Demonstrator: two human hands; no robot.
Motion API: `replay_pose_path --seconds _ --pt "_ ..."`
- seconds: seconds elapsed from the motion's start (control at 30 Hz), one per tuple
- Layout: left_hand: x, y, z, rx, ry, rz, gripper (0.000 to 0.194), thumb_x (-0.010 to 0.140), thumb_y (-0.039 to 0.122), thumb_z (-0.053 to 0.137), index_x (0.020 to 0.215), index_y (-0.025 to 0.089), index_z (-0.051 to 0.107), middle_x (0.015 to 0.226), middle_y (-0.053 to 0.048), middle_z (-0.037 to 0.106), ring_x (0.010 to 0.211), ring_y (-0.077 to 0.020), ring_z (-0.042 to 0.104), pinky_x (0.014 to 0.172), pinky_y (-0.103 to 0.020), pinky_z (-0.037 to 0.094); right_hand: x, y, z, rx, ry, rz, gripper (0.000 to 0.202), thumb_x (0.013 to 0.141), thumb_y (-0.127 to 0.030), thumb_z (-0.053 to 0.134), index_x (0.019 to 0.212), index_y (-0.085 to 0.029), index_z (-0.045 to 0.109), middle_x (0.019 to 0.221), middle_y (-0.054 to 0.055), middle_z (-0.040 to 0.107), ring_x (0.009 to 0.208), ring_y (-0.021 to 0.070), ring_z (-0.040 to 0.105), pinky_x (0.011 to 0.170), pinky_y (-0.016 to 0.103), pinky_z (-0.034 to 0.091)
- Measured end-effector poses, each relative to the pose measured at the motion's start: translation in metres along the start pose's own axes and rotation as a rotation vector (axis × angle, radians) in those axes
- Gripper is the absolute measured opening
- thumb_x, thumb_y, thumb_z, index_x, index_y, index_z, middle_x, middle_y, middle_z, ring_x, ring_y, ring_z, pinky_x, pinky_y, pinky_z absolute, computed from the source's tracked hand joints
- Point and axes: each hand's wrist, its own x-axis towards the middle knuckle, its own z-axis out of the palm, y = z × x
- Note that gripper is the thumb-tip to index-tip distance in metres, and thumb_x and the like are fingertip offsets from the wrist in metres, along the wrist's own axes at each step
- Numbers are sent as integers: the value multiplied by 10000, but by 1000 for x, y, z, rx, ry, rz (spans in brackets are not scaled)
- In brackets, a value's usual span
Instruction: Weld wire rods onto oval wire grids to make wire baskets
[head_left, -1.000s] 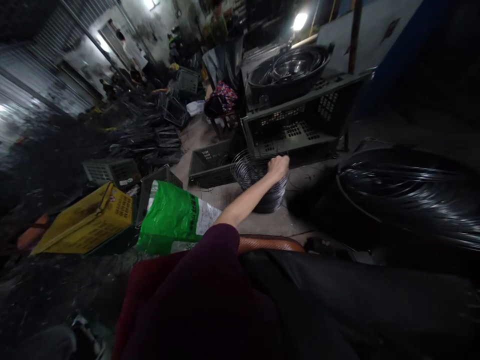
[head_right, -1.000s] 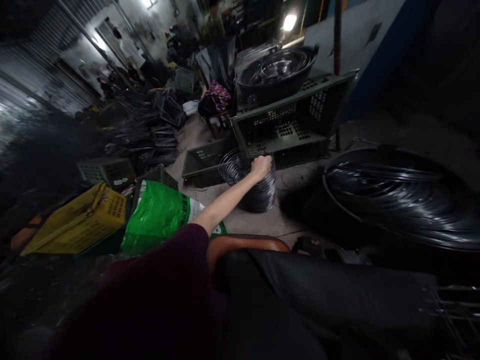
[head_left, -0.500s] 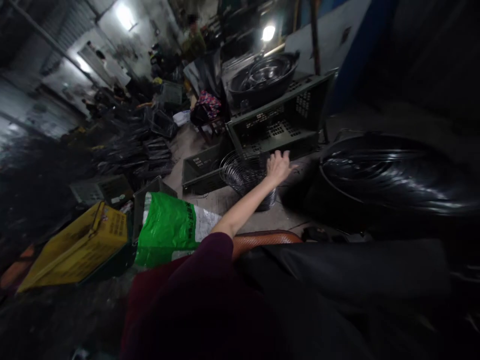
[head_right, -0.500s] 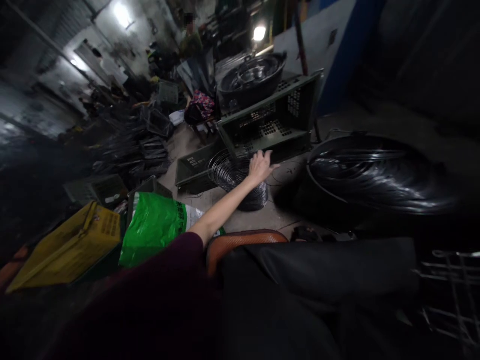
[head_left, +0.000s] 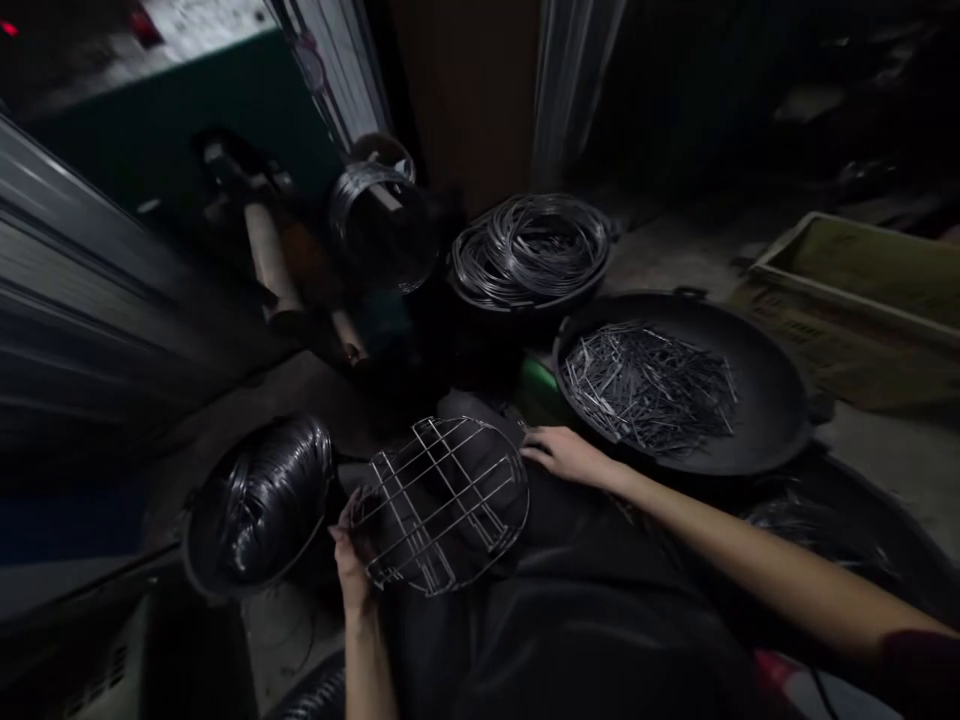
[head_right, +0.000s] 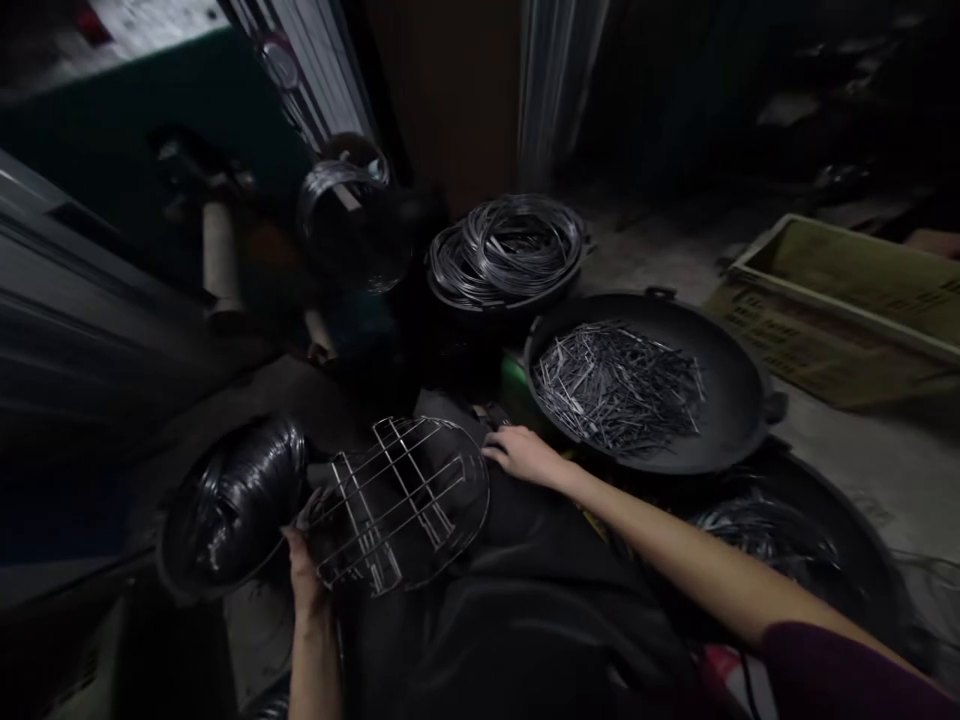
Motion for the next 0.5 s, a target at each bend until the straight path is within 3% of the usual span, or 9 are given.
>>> replay_pose_path --seconds 0.13,0.23,0.3,0.37,0.5 --pt "-19 12 25 97 -154 5 658 750 707 649 1158 191 630 1189 -77 627 1188 -242 551 1091 -337 388 1 8 -71 14 272 100 255 897 -357 547 973 -172 705 1001 45 678 924 185 637 874 274 479" --pt "-13 23 35 152 -223 -18 469 782 587 683 996 171 651 1068 -53 647 1082 -219 578 988 -284 420 32 -8 -141 -14 550 112 292 869 -347 577 1033 -136 696 1010 75 673 945 207 627 855 285 468" --pt "-3 26 35 163 -300 21 433 823 571 642 958 160 649 1049 -54 644 1067 -216 571 971 -275 407 67 -37 -177 -21 679 54 279 849 -303 618 1052 -131 703 1027 82 670 965 210 620 861 282 452" --pt "5 25 34 177 -360 35 417 837 555 632 968 159 646 1051 -53 640 1063 -214 565 960 -268 397 107 -76 -199 -55 767 -61 258 848 -246 648 1067 -124 707 1050 86 665 981 193 613 882 262 434" --pt "7 18 34 95 -295 45 390 869 557 591 970 182 624 1050 -30 622 1057 -199 550 943 -254 386 189 -159 -219 -368 742 -336 302 910 -219 615 1171 -78 673 1160 122 617 1004 132 575 893 215 388"
